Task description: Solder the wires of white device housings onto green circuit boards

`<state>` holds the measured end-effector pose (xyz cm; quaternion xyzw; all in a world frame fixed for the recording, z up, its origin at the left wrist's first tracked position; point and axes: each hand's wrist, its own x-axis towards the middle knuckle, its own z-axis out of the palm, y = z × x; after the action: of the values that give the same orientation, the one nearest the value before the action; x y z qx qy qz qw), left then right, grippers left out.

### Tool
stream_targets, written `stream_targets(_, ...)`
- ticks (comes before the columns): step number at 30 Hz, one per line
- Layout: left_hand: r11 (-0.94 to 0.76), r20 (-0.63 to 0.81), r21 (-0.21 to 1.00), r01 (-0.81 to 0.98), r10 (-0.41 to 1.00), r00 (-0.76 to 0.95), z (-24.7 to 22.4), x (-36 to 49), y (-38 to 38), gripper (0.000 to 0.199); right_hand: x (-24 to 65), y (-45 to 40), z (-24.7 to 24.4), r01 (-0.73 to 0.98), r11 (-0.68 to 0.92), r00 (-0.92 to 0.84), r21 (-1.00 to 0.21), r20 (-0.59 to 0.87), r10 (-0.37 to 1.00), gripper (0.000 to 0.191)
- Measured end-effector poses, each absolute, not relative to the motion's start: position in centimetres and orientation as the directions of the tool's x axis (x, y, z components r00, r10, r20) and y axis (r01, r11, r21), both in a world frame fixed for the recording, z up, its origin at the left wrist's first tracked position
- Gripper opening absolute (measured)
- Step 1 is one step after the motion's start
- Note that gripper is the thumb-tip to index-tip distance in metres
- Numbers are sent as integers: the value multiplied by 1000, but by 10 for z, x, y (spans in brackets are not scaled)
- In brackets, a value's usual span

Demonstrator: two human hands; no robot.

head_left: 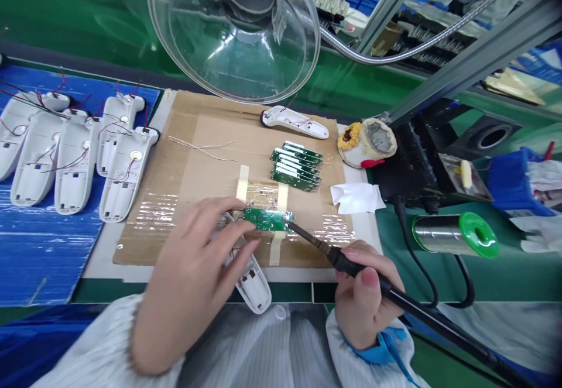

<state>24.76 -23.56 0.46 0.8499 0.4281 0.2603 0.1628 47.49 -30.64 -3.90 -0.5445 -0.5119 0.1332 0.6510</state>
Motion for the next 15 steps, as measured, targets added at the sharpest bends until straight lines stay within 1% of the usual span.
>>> stream_targets(2,-665,275,430,611,740,613,14,230,-236,22,474,-308,-38,345,300,491,-890,443,750,20)
stream_targets(3,-720,245,372,586,685,686,18,223,-236,29,474,-309,-38,332,269,514,-904,412,752,20)
stream_targets(5,-829,161,212,517,552,818,23,220,-235,37,475,-308,-36,297,214,561,-930,352,750,22)
stream_targets(7,-892,87,62,447,451,888,23,229,-233,32,477,-304,-32,242,175,607,-954,290,740,25)
stream_targets(9,-915,41,-38,402,400,916,21,242,-230,27,483,-297,-23,178,175,647,-968,249,720,29)
stream_targets(12,-917,55,-118,380,376,925,14,254,-223,25,501,-283,-5,165,252,692,-954,293,659,28)
stream_targets(13,-924,76,-117,365,358,931,11,253,-220,26,508,-277,1,208,270,698,-940,336,632,26)
stream_targets(15,-945,155,-67,322,309,939,6,248,-215,31,524,-263,7,417,239,669,-877,474,573,22)
